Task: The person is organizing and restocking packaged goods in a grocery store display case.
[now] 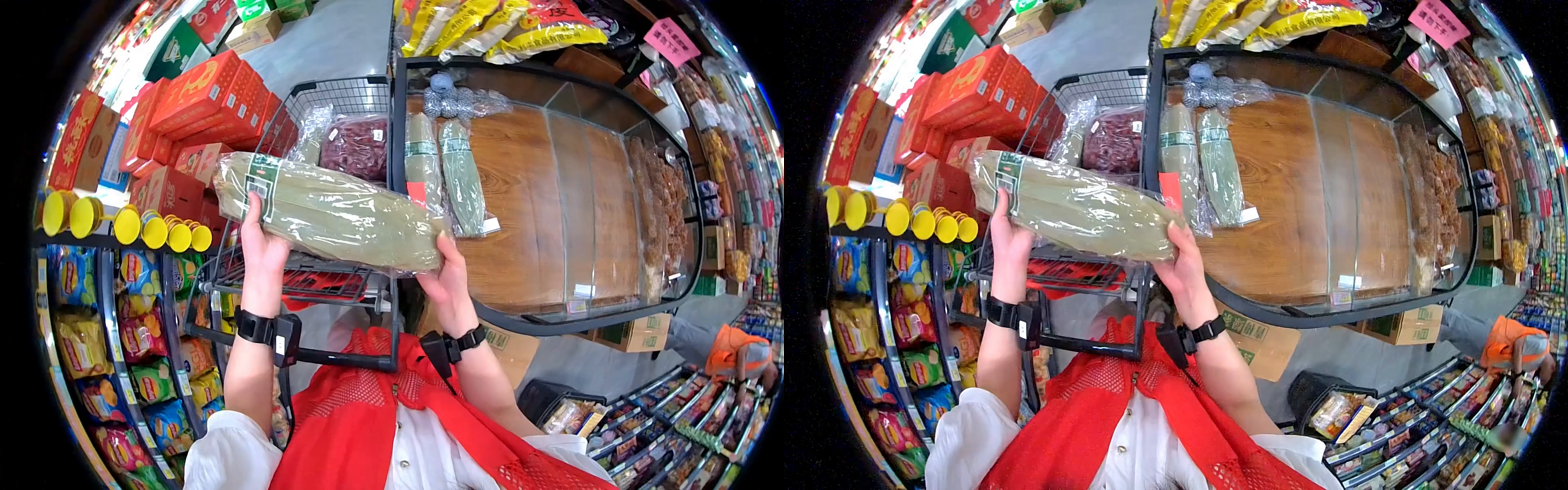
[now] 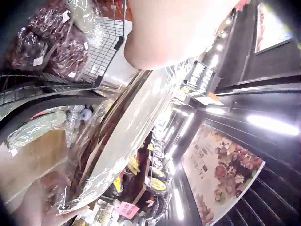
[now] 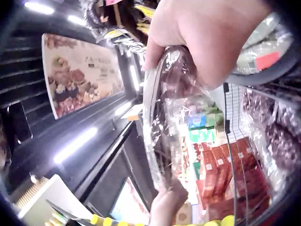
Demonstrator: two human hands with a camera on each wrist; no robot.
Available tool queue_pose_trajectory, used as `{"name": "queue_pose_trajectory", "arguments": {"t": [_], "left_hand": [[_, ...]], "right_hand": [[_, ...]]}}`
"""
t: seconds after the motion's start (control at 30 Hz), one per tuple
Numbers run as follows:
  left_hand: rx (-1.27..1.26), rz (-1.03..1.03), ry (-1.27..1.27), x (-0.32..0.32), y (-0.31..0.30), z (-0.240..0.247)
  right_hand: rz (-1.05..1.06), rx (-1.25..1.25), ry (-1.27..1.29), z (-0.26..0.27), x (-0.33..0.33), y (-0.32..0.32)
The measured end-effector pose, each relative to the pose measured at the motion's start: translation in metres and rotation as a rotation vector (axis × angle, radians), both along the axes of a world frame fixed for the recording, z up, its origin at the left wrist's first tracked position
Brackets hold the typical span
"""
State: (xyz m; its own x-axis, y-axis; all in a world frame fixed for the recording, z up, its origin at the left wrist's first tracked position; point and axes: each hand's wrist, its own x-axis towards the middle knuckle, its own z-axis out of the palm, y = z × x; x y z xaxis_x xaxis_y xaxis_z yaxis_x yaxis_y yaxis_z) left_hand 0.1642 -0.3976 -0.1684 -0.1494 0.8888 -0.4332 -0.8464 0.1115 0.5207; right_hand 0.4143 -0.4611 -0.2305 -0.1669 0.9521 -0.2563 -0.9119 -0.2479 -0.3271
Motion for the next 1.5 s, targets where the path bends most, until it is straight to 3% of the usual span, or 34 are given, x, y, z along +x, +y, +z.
{"name": "queue_pose_trajectory", "arguments": {"t": [0.13, 0.2, 0.27, 0.33, 0.47, 0.57, 0.63, 0.73, 0.87, 1.0, 1.1, 1.13, 1.2, 1.27, 1.33, 1.37, 1.4, 1.43, 1.47, 1.5], "left_hand": [[-0.032, -0.065, 0.013, 0.026, 0.012, -0.017], [-0.066, -0.111, 0.025, 0.035, 0.022, -0.028], [-0.104, -0.162, 0.039, 0.048, 0.03, -0.037], [-0.179, -0.168, -0.002, 0.069, 0.035, -0.039], [-0.226, -0.296, 0.046, 0.114, 0.054, -0.054], [-0.201, -0.422, -0.034, 0.157, 0.082, -0.066], [-0.198, -0.481, -0.041, 0.195, 0.101, -0.071], [-0.128, -0.606, -0.029, 0.25, 0.143, -0.107], [-0.22, -0.767, -0.014, 0.332, 0.189, -0.162], [-0.236, -0.788, 0.139, 0.4, 0.233, -0.255], [-0.245, -0.798, 0.215, 0.421, 0.273, -0.352], [-0.218, -0.818, 0.269, 0.422, 0.277, -0.364], [-0.21, -0.88, 0.439, 0.421, 0.285, -0.372], [-0.147, -1.06, 0.509, 0.411, 0.299, -0.389], [-0.166, -1.265, 0.698, 0.403, 0.297, -0.355], [-0.175, -1.266, 0.695, 0.397, 0.3, -0.333], [-0.047, -1.486, 1.107, 0.391, 0.305, -0.31], [0.104, -1.679, 1.529, 0.386, 0.305, -0.293], [0.098, -1.684, 1.524, 0.381, 0.301, -0.282], [0.398, -1.475, 1.911, 0.374, 0.293, -0.273]], "right_hand": [[0.049, -0.056, 0.265, 0.0, 0.012, -0.015], [0.03, 0.004, 0.226, 0.008, 0.021, -0.02], [0.051, 0.006, -0.014, 0.006, 0.035, -0.022], [0.03, -0.073, -0.019, 0.002, 0.055, -0.018], [-0.097, -0.24, -0.189, -0.024, 0.094, -0.018], [-0.172, -0.294, -0.114, -0.038, 0.112, -0.022], [-0.388, -0.286, 0.044, -0.044, 0.121, -0.018], [-0.517, -0.293, -0.174, -0.06, 0.149, 0.002], [-0.647, -0.334, -0.088, -0.101, 0.179, 0.024], [-0.56, -0.385, -0.111, -0.16, 0.212, 0.036], [-0.558, -0.546, -0.124, -0.208, 0.232, 0.061], [-0.582, -0.666, -0.145, -0.221, 0.233, 0.068], [-0.614, -0.639, -0.179, -0.257, 0.236, 0.078], [-0.523, -0.838, -0.644, -0.285, 0.238, 0.08], [-0.454, -0.88, -0.774, -0.266, 0.23, 0.085], [-0.419, -0.97, -1.337, -0.255, 0.222, 0.089], [-0.351, -1.013, -1.909, -0.247, 0.216, 0.093], [-0.34, -1.016, -1.91, -0.24, 0.218, 0.095], [-0.265, -0.771, -2.183, -0.234, 0.223, 0.098], [-0.178, -0.492, -2.427, -0.232, 0.227, 0.102]]}}
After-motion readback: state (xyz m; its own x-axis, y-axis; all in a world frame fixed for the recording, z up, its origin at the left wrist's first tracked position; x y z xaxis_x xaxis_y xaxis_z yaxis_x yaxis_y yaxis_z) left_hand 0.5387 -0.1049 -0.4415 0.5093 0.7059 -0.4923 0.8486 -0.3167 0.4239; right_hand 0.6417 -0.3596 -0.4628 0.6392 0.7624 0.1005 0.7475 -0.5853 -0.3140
